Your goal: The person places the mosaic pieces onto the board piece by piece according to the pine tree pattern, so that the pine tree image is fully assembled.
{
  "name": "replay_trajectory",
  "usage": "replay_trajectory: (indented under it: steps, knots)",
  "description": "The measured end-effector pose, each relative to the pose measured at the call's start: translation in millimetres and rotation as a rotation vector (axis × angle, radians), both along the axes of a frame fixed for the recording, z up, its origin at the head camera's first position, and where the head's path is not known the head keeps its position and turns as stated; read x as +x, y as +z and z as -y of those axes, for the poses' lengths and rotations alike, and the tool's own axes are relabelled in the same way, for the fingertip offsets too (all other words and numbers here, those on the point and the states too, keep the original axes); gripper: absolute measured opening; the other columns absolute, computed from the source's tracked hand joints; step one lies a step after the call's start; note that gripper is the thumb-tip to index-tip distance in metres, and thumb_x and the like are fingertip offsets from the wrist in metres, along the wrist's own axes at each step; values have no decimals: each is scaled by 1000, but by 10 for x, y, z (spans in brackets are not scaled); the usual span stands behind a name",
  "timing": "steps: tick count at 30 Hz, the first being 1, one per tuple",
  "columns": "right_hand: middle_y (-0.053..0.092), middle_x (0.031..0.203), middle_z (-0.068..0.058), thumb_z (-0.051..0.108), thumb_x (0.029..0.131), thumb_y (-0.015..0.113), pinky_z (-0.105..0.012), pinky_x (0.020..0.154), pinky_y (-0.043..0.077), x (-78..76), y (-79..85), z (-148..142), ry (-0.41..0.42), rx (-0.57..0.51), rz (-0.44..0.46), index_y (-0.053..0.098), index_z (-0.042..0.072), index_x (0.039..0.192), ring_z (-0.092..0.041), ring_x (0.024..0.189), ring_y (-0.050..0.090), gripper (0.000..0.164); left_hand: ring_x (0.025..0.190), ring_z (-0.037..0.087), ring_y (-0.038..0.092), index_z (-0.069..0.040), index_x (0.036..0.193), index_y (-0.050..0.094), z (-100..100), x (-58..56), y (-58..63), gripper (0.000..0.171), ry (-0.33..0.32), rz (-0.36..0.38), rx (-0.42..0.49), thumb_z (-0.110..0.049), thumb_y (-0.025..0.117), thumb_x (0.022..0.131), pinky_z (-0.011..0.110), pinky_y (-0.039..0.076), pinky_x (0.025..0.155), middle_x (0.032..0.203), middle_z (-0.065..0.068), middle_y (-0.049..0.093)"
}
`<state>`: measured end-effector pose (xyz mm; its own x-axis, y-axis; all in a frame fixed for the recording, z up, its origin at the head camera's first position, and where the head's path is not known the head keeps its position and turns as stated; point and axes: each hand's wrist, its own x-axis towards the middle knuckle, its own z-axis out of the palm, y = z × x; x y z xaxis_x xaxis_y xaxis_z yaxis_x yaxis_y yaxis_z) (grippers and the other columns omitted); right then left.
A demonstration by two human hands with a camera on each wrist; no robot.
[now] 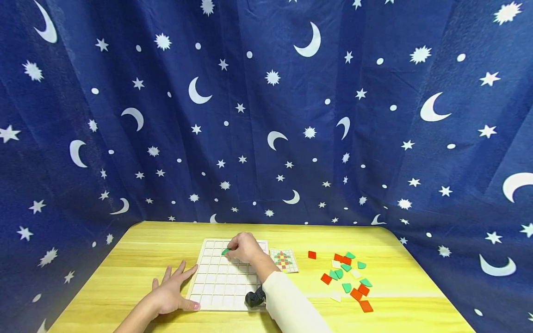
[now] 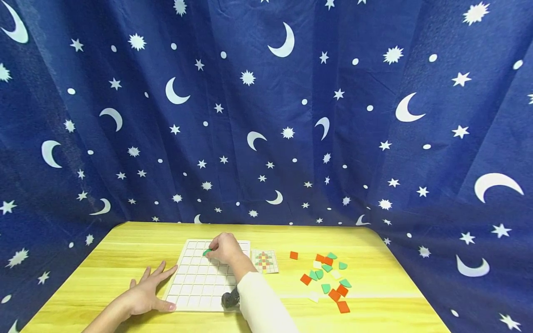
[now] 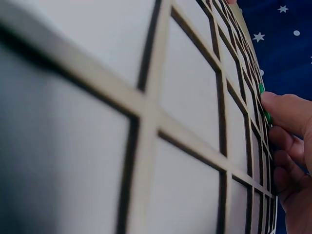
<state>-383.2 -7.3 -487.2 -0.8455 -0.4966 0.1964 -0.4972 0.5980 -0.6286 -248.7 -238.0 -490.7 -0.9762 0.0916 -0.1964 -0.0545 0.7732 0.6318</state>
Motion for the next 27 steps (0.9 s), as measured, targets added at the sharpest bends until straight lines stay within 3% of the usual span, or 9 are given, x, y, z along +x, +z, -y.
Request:
replay_trajectory:
  steps: [7, 14, 18, 22, 27]
  knots:
    - [76, 79, 1, 12, 82, 86, -16, 63, 47, 9, 1, -10, -10, 0, -7, 83, 6, 89, 2, 68, 53, 10, 148, 66, -6, -15, 157, 42, -11, 14, 26, 119, -5, -6, -11, -53, 93, 56, 87, -11, 106, 167, 33, 12]
    - [78, 87, -6, 12, 82, 86, -16, 68, 52, 53, 47, -120, 27, -57, -39, 82, 2, 98, -5, 75, 66, 19, 147, 68, -3, -13, 156, 43, -53, 39, 46, 113, -1, -17, -59, -45, 94, 61, 87, -4, 106, 165, 35, 14]
    - [76, 92, -13, 12, 83, 84, -19, 68, 53, 88, 117, -325, 23, -138, -56, 80, -1, 101, -9, 77, 65, 23, 147, 68, -1, -15, 156, 44, -35, 14, -15, 116, 0, -20, -53, -51, 93, 57, 88, -6, 106, 165, 34, 16]
    - [77, 90, -10, 15, 83, 84, -20, 67, 52, 132, 186, -626, -26, -200, -100, 81, 3, 99, -7, 75, 61, 20, 149, 65, -2, -18, 157, 43, 17, -29, -93, 121, 5, -12, -55, -59, 92, 53, 87, -7, 107, 167, 31, 15]
    - [75, 86, -4, 16, 82, 85, -20, 64, 52, 182, 217, -1012, -80, -247, -154, 81, 6, 95, -5, 70, 60, 17, 147, 68, -2, -16, 157, 42, 23, -34, -76, 119, -13, -17, -61, -55, 93, 57, 88, -7, 105, 166, 33, 14]
